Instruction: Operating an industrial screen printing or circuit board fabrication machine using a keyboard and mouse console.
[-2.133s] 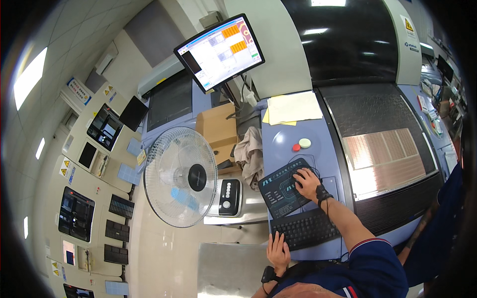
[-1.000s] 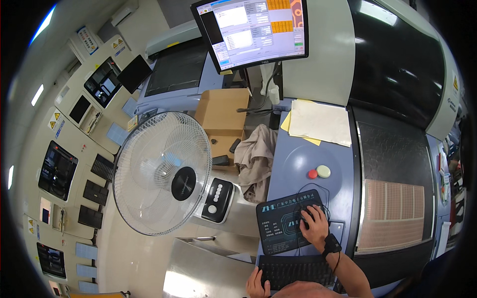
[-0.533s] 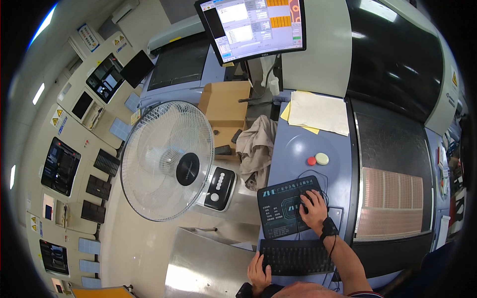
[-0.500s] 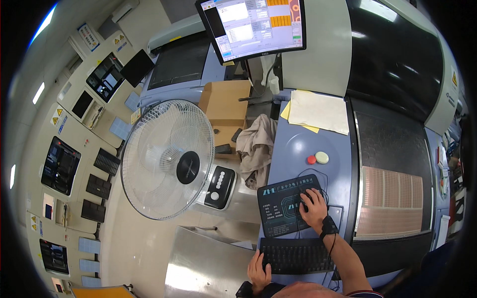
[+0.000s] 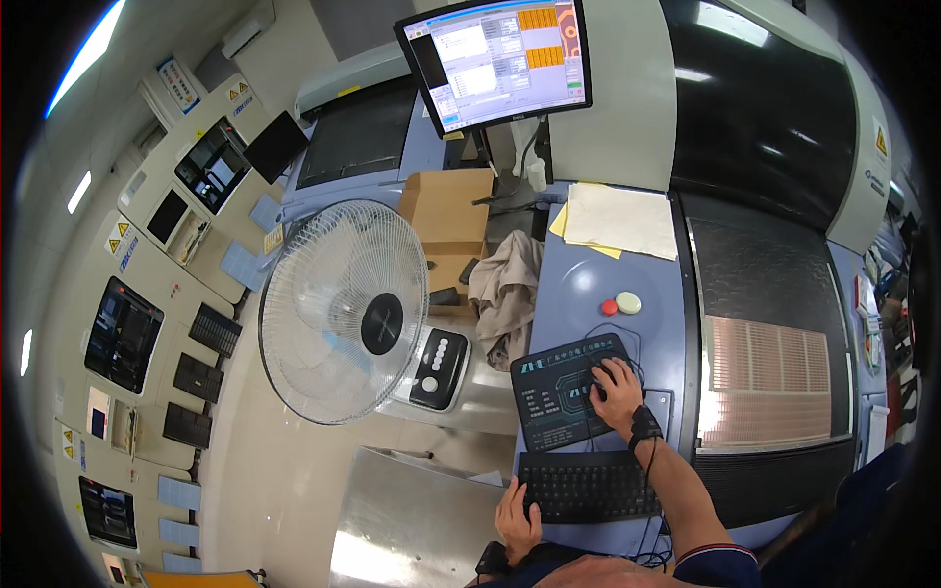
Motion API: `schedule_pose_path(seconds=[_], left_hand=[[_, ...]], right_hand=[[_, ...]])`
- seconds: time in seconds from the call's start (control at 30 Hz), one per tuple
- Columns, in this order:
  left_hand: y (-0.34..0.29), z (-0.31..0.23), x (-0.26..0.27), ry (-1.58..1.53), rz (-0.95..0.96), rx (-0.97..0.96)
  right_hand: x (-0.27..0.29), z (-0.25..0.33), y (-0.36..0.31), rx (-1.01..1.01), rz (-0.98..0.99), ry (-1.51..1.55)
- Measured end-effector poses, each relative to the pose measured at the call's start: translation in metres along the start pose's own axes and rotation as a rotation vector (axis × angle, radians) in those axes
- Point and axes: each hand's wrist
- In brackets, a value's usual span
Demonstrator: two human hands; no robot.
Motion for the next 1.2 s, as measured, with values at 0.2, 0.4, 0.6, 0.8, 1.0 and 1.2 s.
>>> schedule_pose_path(seconds=[0.2, 0.4, 0.6, 0.8, 1.0, 1.2], left_hand=[[0.001, -0.001, -0.001, -0.005, -0.008, 0.004], [-0.002, 0.001, -0.001, 0.042, -0.005, -0.021], [-0.003, 0.002, -0.007, 0.014, -0.041, -0.009], [-0.002, 0.001, -0.007, 0.027, -0.054, -0.025], [-0.004, 0.002, -0.01, 0.023, -0.064, -0.008], [-0.003, 0.003, -0.01, 0.007, -0.085, -0.007]], right_hand=[[0.0, 0.001, -0.001, 0.002, -0.007, -0.013], [0.001, 0.004, 0.001, 0.008, -0.01, 0.004], [0.005, 0.003, 0.004, 0.023, -0.016, 0.004], [0.004, 0.003, 0.001, 0.024, -0.026, 0.016], [0.002, 0.001, 0.0, 0.019, -0.02, 0.018], [0.002, 0.002, 0.001, 0.018, -0.016, 0.009]])
Point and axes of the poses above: each hand's wrist, its own y-axis towards the middle knuckle, its own x-axis out of the back of the hand, z = x × y, and after that the axes turned 8 degrees about y, right-handed
